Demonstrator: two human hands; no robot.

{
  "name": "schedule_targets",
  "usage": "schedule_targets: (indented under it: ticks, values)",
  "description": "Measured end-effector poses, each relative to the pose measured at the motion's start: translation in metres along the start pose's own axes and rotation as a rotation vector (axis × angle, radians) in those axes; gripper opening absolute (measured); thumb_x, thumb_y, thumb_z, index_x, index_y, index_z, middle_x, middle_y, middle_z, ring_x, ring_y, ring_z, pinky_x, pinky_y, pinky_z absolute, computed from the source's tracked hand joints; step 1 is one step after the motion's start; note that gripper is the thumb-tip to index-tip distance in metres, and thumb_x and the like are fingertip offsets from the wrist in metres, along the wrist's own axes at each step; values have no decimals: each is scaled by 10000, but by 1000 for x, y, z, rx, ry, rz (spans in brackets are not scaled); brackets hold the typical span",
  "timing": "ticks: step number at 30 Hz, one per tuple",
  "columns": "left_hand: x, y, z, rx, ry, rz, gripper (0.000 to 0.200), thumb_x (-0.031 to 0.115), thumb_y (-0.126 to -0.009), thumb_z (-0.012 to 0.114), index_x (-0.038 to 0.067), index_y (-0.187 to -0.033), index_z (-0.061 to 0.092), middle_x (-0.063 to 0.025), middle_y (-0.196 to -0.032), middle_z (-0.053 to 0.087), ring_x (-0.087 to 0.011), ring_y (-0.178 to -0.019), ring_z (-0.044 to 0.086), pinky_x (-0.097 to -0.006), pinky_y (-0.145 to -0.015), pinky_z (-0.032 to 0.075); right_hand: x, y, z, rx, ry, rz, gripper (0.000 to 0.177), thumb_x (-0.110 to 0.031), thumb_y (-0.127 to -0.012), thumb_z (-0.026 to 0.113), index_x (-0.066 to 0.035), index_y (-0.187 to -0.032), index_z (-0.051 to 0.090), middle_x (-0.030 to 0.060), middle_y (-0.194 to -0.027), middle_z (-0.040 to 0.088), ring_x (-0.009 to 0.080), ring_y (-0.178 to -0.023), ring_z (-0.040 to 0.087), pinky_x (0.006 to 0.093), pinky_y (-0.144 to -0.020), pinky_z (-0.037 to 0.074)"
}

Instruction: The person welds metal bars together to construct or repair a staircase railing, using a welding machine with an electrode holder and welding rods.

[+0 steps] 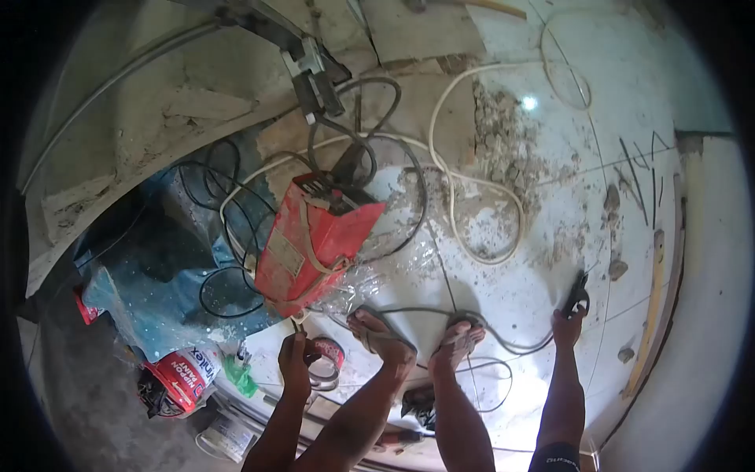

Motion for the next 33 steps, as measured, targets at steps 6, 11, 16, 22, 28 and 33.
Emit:
schedule_targets:
  ticks: [6,11,16,22,28,33]
  values:
    - [13,31,23,-141,-148,105,274,237,-980,681,8,-1118,622,-51,-915,657,-132,-770,664,-295,-676,554,-34,20,6,-111,-75,132,407,-236,-822,720,19,-1114,596,129,-891,678,307,-768,684,435,-727,552]
    - [46,88,24,-206,-90,74,256,202,-983,663,6,-1144,631,-66,-931,675,-149,-797,671,-300,-696,563,-215,128,-100,-285,-1033,276,235,-293,-955,663,-83,-939,559,49,-669,575,148,-508,569,294,-413,433]
    - [138,156,25,-205,-230,421,255,221,-949,714,-8,-1056,674,-70,-882,708,-145,-764,681,-305,-702,542,-336,206,-247,-304,-1191,158,210,-314,-1026,574,-108,-997,548,22,-633,529,137,-446,506,304,-376,401]
    - [331,187,-9,-148,184,534,290,175,-903,758,6,-1111,649,-66,-920,692,-130,-816,650,-290,-742,549,-492,293,-446,-25,-1308,-245,303,-182,-1048,491,-90,-1334,450,8,-638,490,91,-440,433,261,-379,359]
    - [588,262,-89,-35,391,1003,291,129,-933,712,16,-1189,634,-56,-987,673,-141,-853,639,-289,-778,534,-583,347,-579,326,-1344,-709,521,-188,-1054,516,-23,-1504,312,53,-808,552,87,-585,491,227,-502,413]
    - [715,299,-111,-52,420,1200,353,165,-960,679,17,-1270,598,-77,-1020,666,-153,-891,634,-303,-824,520,-624,351,-559,375,-1176,-1157,705,-289,-1035,547,59,-1541,202,100,-888,564,147,-686,557,286,-609,483]
Point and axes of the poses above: each hand's wrist, its own y-axis away from the middle knuckle, its own z-axis out of the palm, x = y × z, the point moved 3 cm from there along -y, towards the middle knuckle
